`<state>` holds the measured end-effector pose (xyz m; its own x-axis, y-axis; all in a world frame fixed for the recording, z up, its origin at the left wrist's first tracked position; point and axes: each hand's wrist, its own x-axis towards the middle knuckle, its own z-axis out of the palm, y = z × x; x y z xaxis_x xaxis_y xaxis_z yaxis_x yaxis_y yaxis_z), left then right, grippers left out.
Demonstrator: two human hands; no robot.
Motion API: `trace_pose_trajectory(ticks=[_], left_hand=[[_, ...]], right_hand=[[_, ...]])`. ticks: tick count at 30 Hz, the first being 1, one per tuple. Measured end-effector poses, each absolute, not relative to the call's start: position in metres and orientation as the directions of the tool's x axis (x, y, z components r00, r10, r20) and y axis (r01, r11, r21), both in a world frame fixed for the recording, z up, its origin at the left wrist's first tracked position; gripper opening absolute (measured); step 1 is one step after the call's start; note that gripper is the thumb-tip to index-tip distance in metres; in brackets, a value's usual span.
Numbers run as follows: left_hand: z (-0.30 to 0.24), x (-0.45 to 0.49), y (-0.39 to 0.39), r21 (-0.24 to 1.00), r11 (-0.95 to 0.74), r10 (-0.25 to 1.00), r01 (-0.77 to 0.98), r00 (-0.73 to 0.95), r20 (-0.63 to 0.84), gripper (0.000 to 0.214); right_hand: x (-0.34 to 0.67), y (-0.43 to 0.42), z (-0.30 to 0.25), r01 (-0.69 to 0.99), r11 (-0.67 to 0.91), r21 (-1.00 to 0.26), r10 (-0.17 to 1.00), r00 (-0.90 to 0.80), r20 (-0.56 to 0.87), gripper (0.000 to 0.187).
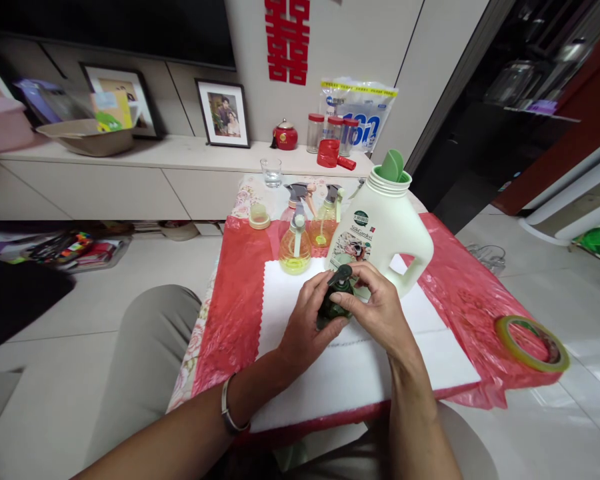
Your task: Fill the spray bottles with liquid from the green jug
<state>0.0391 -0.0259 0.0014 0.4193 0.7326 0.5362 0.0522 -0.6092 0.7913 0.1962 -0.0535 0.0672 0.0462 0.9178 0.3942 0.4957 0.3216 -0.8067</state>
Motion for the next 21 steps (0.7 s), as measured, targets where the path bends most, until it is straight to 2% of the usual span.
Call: trace_pose_trajectory(ticks=[4,8,21], left_hand=[[0.0031,0.0388,-0.0261,0.794,-0.606,0.734,0.049,0.417,0.536,0.070],[0.0039,0.0387,-0.0260,0.794,-0.606,0.730,0.039,0.422,0.537,0.069],[0.0012,0.0383,-0.0259,0.790,-0.611,0.732,0.047,0.413,0.542,0.068]], right_hand=[[0.1965,-0.0539,0.0701,0.494,0.331,-0.804,0.924,0.005,0.383,0.032],[0.1959,-0.0543,0.0726,0.495,0.347,-0.797,0.922,-0.025,0.386,0.024],[0.1918,-0.0510,0.0679,0.519,0.313,-0.795,0.904,0.094,0.417,0.030]])
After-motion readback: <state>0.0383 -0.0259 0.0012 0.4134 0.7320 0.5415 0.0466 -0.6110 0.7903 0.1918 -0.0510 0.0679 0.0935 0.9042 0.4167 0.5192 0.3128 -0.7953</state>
